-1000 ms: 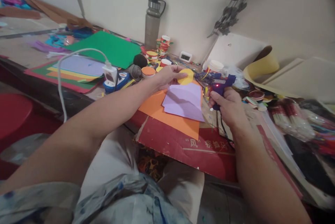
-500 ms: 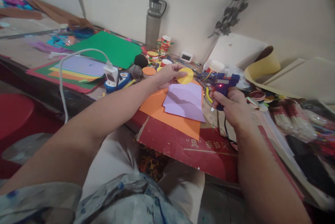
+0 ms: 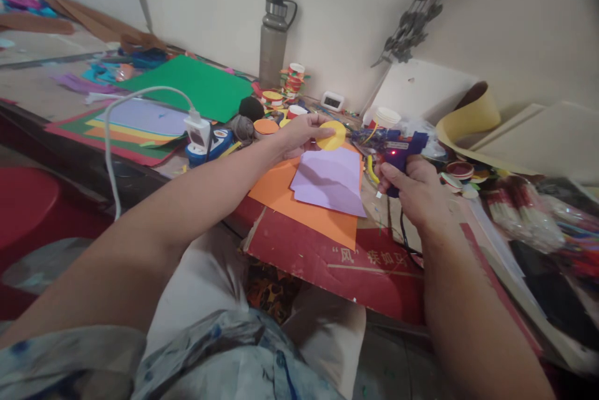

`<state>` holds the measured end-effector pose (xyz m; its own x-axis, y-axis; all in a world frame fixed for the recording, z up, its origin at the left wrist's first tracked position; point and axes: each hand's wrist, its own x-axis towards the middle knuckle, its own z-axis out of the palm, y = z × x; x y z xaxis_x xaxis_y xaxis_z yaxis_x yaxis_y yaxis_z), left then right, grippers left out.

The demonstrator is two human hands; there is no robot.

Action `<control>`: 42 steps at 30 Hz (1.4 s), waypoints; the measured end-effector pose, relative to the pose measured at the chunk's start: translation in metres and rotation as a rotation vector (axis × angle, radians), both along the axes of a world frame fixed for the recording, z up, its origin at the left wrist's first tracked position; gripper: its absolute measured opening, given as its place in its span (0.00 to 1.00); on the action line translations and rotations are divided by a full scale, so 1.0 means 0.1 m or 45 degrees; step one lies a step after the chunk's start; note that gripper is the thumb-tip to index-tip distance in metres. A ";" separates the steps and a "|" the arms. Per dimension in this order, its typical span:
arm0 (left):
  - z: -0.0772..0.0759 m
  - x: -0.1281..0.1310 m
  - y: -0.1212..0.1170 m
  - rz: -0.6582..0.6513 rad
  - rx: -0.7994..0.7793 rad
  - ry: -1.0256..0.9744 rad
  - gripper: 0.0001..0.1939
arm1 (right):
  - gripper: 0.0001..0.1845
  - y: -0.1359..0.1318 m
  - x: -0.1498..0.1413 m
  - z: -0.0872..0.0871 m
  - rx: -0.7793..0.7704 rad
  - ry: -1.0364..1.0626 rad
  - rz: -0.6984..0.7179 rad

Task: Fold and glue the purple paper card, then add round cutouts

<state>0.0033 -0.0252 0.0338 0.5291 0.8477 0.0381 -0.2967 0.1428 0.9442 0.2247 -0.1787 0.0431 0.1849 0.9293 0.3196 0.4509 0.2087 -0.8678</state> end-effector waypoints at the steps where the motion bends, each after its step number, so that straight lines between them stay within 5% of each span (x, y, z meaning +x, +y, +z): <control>1: -0.01 0.00 0.00 -0.007 0.003 -0.003 0.12 | 0.22 0.01 0.00 0.00 0.004 0.011 0.002; 22: 0.02 0.00 -0.01 -0.011 0.010 -0.027 0.10 | 0.22 -0.05 -0.01 0.09 -0.006 -0.062 0.010; 31: 0.00 0.00 -0.02 -0.074 0.043 -0.051 0.21 | 0.23 -0.05 0.02 0.06 0.006 -0.168 -0.041; 42: 0.00 -0.02 0.01 -0.043 0.039 -0.054 0.20 | 0.20 -0.03 0.07 0.02 0.045 -0.281 -0.055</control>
<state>0.0017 -0.0241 0.0342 0.5548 0.8274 0.0868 -0.3322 0.1247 0.9349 0.2319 -0.1818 0.0451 0.1462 0.9095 0.3891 0.6379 0.2139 -0.7398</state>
